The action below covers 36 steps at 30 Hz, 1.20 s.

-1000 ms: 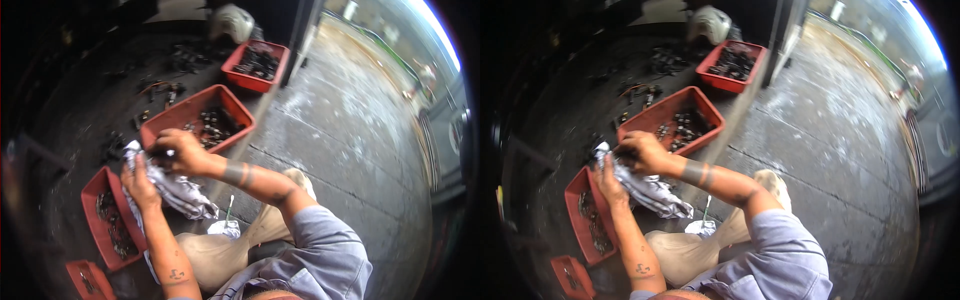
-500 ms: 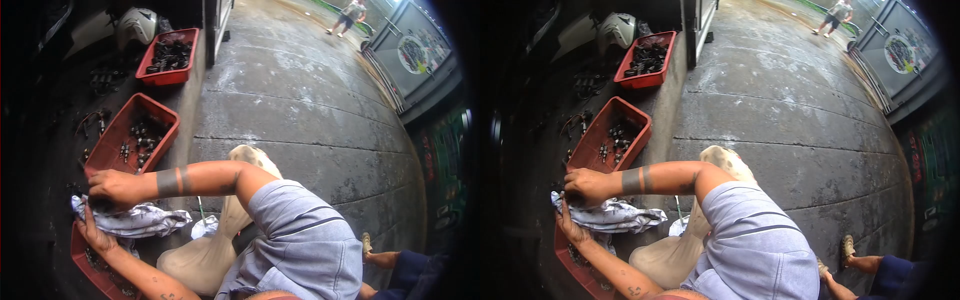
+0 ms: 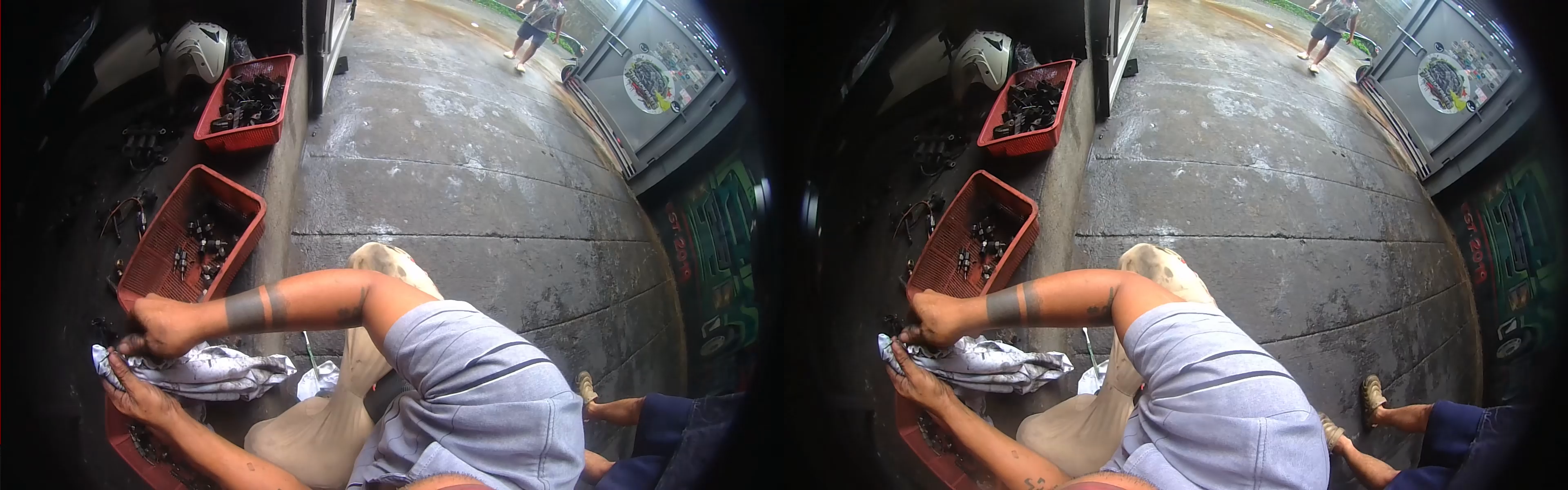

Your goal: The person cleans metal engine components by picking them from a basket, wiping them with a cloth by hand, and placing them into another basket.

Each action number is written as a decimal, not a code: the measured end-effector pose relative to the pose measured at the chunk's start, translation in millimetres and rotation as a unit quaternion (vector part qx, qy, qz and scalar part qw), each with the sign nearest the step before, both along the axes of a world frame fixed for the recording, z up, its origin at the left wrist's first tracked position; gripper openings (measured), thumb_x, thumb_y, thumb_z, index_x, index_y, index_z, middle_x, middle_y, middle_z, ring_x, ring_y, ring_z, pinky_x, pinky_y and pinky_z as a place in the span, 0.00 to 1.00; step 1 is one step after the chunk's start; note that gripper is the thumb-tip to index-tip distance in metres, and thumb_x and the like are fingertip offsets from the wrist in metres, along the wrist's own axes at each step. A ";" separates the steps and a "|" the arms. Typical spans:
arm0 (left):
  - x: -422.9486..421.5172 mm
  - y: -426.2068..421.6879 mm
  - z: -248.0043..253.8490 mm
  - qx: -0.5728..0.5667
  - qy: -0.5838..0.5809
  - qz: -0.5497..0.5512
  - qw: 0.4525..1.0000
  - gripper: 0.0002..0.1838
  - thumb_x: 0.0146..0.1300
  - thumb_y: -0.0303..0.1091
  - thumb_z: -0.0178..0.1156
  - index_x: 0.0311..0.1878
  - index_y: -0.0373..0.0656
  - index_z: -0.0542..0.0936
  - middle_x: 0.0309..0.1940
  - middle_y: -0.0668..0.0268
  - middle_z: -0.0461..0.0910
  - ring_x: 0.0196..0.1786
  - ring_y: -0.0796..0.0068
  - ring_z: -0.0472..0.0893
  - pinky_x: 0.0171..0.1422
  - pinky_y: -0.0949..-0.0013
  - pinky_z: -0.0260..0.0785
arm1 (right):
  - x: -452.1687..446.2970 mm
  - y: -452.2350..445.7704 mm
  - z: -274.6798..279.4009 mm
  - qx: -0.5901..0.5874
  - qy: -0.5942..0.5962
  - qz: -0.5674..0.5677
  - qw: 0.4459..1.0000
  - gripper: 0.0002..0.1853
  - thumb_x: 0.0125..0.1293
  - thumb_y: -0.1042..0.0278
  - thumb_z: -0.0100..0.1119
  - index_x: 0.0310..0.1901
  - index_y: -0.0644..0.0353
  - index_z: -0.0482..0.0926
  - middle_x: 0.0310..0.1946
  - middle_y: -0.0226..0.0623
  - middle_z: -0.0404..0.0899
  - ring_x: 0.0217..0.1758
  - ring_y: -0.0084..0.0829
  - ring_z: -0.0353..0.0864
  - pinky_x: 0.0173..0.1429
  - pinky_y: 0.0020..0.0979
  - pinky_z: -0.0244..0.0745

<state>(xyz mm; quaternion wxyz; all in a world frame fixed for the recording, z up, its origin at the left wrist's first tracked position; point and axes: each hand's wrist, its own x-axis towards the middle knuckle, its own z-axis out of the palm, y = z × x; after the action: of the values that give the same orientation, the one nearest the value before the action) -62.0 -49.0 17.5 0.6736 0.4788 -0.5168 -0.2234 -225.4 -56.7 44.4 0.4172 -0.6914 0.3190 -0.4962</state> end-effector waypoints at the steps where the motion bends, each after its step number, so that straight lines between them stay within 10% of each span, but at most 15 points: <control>1: -2.2 1.1 -1.2 -0.001 -0.011 0.015 1.000 0.20 0.67 0.36 0.57 0.53 0.27 0.74 0.50 0.52 0.77 0.51 0.67 0.77 0.57 0.67 0.68 | 1.2 1.9 4.1 0.032 0.037 -0.004 0.999 0.17 0.62 0.61 0.60 0.30 0.72 0.79 0.24 0.56 0.78 0.32 0.49 0.81 0.34 0.41 0.73; 5: -3.6 1.3 -4.6 -0.033 -0.032 0.014 0.999 0.22 0.66 0.38 0.58 0.54 0.27 0.74 0.51 0.53 0.76 0.51 0.69 0.76 0.58 0.68 0.67 | -3.0 -3.0 9.2 0.086 0.070 0.016 0.994 0.15 0.60 0.63 0.61 0.30 0.71 0.79 0.24 0.55 0.78 0.33 0.49 0.81 0.35 0.41 0.73; 14: -14.4 8.6 17.3 0.125 0.213 -0.111 0.963 0.18 0.60 0.33 0.62 0.51 0.33 0.76 0.46 0.61 0.78 0.48 0.72 0.77 0.54 0.69 0.67 | -9.1 -12.1 -13.2 -0.488 0.174 -0.071 0.852 0.16 0.41 0.68 0.63 0.35 0.59 0.78 0.32 0.38 0.78 0.37 0.39 0.78 0.42 0.37 0.74; 19: 3.3 2.8 10.8 0.003 0.011 0.079 0.997 0.13 0.60 0.37 0.63 0.36 0.34 0.79 0.28 0.62 0.80 0.31 0.76 0.75 0.39 0.69 0.68 | -3.4 -6.2 -10.9 -0.284 0.078 -0.097 0.951 0.08 0.52 0.79 0.60 0.36 0.63 0.80 0.29 0.38 0.80 0.31 0.32 0.81 0.35 0.32 0.75; 22: 28.0 -1.5 4.5 -0.051 0.220 0.107 0.968 0.13 0.60 0.35 0.63 0.38 0.33 0.78 0.26 0.63 0.79 0.29 0.77 0.73 0.38 0.70 0.68 | -10.9 -17.2 -4.6 -0.044 -0.065 -0.092 0.993 0.05 0.61 0.74 0.62 0.36 0.66 0.80 0.27 0.32 0.82 0.26 0.20 0.79 0.29 0.23 0.72; 24: 32.8 -11.1 -9.0 -0.026 0.231 0.152 0.961 0.15 0.58 0.36 0.65 0.39 0.33 0.77 0.28 0.58 0.80 0.30 0.70 0.77 0.39 0.66 0.70 | -12.4 -34.0 0.7 -0.066 -0.011 -0.115 0.991 0.08 0.60 0.71 0.65 0.36 0.67 0.81 0.25 0.30 0.81 0.26 0.17 0.76 0.29 0.20 0.70; 26: 30.4 -10.6 -16.8 0.154 -0.001 0.173 0.973 0.18 0.56 0.38 0.65 0.42 0.34 0.77 0.33 0.51 0.81 0.36 0.58 0.82 0.43 0.60 0.72 | 3.7 -40.2 10.3 -0.008 -0.006 -0.113 0.994 0.08 0.59 0.71 0.66 0.34 0.68 0.81 0.24 0.30 0.81 0.24 0.15 0.74 0.29 0.18 0.67; 29: 9.0 -22.2 -38.4 0.232 -0.228 -0.044 0.945 0.25 0.57 0.41 0.60 0.56 0.39 0.73 0.45 0.48 0.79 0.50 0.55 0.80 0.52 0.59 0.70 | 46.2 -45.9 24.2 -0.032 0.008 -0.054 0.998 0.09 0.57 0.70 0.67 0.32 0.68 0.79 0.23 0.29 0.80 0.24 0.16 0.73 0.30 0.19 0.67; 32: -3.9 -16.6 -30.8 0.251 -0.213 -0.050 0.943 0.24 0.57 0.45 0.60 0.53 0.41 0.75 0.46 0.48 0.79 0.51 0.54 0.78 0.54 0.56 0.69 | 109.4 -43.9 28.1 -0.077 0.011 0.059 0.995 0.13 0.54 0.71 0.68 0.36 0.70 0.77 0.26 0.34 0.81 0.29 0.22 0.79 0.39 0.22 0.72; 34: -10.4 -30.2 -84.1 -0.027 -0.227 0.064 0.971 0.25 0.58 0.47 0.60 0.53 0.41 0.74 0.47 0.48 0.78 0.52 0.55 0.78 0.56 0.57 0.68 | 154.1 -34.9 31.4 -0.068 0.031 0.083 0.994 0.13 0.53 0.73 0.69 0.36 0.69 0.76 0.30 0.39 0.83 0.34 0.26 0.82 0.42 0.26 0.75; 36: -0.7 -31.4 -101.8 0.021 -0.206 0.032 0.978 0.26 0.59 0.47 0.59 0.55 0.40 0.74 0.49 0.48 0.78 0.53 0.55 0.77 0.58 0.58 0.67 | 199.1 -51.8 3.3 -0.030 0.019 0.119 0.992 0.12 0.52 0.73 0.67 0.37 0.67 0.78 0.35 0.40 0.84 0.36 0.28 0.82 0.39 0.29 0.75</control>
<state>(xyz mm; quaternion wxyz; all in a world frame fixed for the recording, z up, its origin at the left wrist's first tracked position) -62.7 -80.4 -84.3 0.5493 0.5451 -0.6239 -0.1091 -26.3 -108.5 47.7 0.4461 -0.7461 0.2273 -0.4390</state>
